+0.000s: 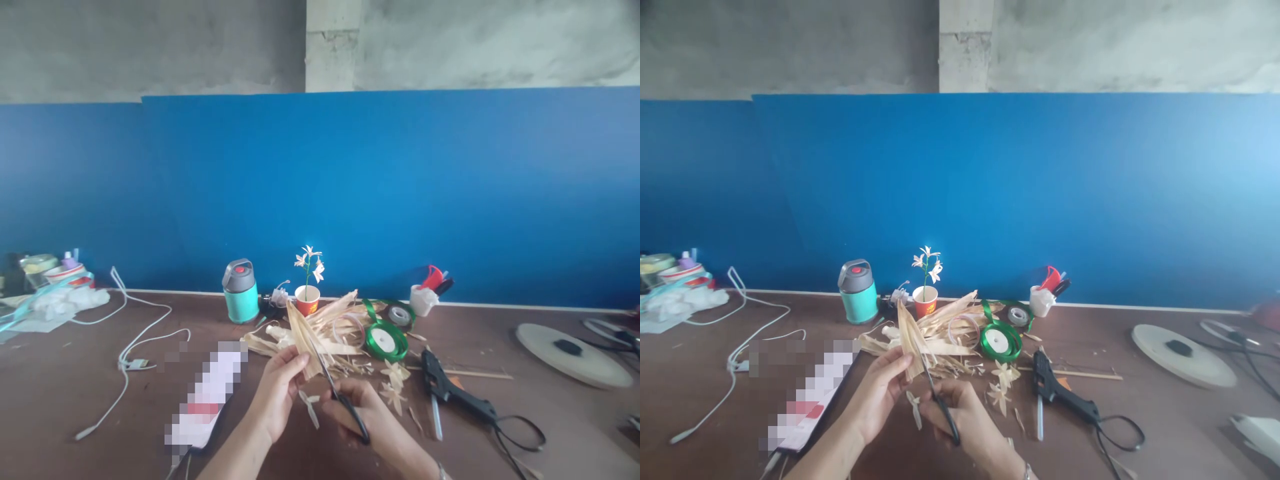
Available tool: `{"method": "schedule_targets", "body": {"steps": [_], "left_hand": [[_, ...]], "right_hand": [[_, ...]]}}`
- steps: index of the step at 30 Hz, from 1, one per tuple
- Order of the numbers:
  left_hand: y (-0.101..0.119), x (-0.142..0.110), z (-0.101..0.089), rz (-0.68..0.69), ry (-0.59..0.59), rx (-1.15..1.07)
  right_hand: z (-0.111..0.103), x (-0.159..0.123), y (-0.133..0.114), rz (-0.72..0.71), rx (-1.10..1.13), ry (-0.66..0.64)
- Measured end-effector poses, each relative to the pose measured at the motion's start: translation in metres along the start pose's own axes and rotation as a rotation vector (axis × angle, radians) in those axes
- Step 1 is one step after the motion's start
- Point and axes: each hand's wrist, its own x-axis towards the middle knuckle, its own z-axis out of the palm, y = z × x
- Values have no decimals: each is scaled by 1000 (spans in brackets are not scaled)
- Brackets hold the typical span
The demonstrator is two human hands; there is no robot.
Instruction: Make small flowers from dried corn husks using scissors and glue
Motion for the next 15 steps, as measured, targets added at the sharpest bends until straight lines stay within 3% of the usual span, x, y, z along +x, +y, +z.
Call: {"method": "schedule_targets", "body": {"steps": [8,15], "left_hand": [[5,-2,4,53,34,20],[4,-2,5,58,27,35]], "right_hand": [[2,-11,-16,26,18,-11],[2,-7,-9,-1,23,12]]}}
